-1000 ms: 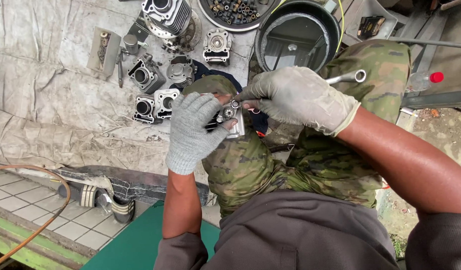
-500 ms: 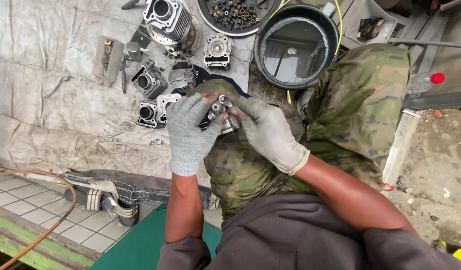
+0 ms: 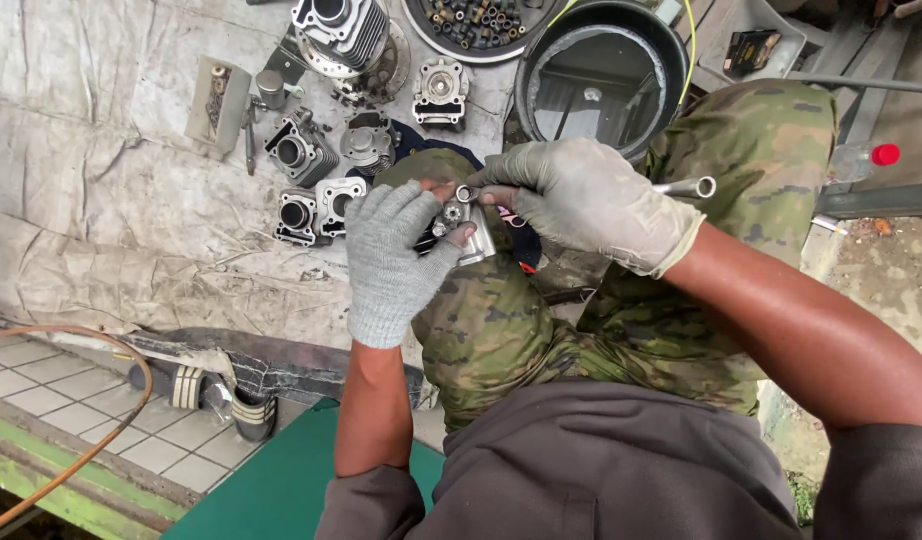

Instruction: The person is preparing a motorcycle engine cylinder by using a wrench to adjust parts and then manually sanding the gasket surface to ensure a flat, clean seal.

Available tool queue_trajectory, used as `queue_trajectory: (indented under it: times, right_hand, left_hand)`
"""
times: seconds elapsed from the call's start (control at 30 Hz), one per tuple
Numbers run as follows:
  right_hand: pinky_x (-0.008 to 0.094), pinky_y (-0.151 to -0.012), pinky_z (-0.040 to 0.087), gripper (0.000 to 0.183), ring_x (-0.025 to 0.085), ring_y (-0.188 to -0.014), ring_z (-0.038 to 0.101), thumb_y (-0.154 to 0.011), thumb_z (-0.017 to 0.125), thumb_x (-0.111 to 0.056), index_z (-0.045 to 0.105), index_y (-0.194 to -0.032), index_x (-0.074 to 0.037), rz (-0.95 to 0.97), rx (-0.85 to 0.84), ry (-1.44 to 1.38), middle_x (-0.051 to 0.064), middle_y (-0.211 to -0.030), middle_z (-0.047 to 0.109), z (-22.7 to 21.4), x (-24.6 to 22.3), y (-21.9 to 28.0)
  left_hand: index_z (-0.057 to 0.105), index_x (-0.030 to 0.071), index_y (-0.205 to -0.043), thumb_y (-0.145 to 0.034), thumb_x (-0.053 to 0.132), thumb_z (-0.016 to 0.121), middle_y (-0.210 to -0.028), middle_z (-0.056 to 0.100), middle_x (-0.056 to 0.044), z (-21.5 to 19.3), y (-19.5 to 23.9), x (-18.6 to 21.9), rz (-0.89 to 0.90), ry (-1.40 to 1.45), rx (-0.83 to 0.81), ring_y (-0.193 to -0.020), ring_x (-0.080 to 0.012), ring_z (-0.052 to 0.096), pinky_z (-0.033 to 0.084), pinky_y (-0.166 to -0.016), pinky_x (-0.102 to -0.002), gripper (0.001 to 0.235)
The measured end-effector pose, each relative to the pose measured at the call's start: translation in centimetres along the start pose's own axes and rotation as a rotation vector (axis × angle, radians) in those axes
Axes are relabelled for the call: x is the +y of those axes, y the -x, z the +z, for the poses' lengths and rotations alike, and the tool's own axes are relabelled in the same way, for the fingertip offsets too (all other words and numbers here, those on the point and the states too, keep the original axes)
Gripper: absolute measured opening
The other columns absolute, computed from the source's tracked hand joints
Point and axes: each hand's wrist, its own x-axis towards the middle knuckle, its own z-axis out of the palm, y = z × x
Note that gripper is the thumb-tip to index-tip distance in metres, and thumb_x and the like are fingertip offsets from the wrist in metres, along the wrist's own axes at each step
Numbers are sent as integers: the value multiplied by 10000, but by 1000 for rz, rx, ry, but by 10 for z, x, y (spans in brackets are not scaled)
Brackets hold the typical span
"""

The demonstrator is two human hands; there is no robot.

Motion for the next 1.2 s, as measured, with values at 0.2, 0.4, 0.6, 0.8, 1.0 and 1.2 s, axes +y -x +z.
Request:
queue_trajectory:
  times: [0.2, 0.4, 0.6, 0.8, 1.0, 1.2]
  right_hand:
    - [549, -918, 570, 247, 350, -1086, 706, -987, 622, -314, 762, -1189, -340, 59, -94, 127, 6, -1083, 783, -6, -11, -10]
    - [544, -873, 584, 238, 376, -1037, 720, -982, 641, -378, 763, -1173, -307, 90, -87, 119, 60, -1005, 785, -3, -10, -16]
    - [555, -891, 570, 230, 387, -1053, 715, -978, 654, -367, 732, -1129, -212, 251, -164, 48, 141, -1004, 760, -12, -18, -16]
    - [554, -832, 594, 319, 418, -960, 744, -1012, 565, -357, 677, -1272, -209, 275, -256, 236, 180, -979, 752, -49, -49, 15]
    - [384, -656, 652, 501, 264, -729, 744, -1066, 450, -184, 447, -1567, -194, 406, -509, -38, 169, -879, 740, -30, -21, 32]
    - [224, -368, 514, 508, 131, -489, 560, -1056, 448, -186, 417, -1542, -39, 425, -293, -812, 79, -663, 601, 41, -4, 52]
  left_hand:
    - [721, 232, -1300, -851, 364, 871, -1064, 716, -61, 6, 0, -3, 68, -40, 9, -973, -290, 668, 431, -914, -450, 491]
    - [718, 278, -1303, -918, 360, 810, -1153, 715, 8, 8, 2, -9, 55, 18, 23, -1012, -242, 661, 407, -931, -419, 404]
    - [742, 261, -1241, -922, 355, 808, -1129, 713, -1, 3, 3, -6, 40, -1, 11, -1010, -255, 664, 413, -951, -424, 339]
    - [754, 264, -1202, -906, 328, 830, -1100, 717, 5, 1, -1, -9, -9, 51, 17, -980, -254, 672, 413, -933, -425, 313]
    - [751, 284, -1232, -925, 347, 807, -1094, 716, -6, 0, -2, -11, -41, 52, -34, -1013, -276, 671, 414, -975, -432, 319]
    - [737, 273, -1272, -925, 323, 816, -1111, 708, -45, -3, -8, -8, -104, 91, -16, -1035, -296, 662, 415, -977, -436, 360]
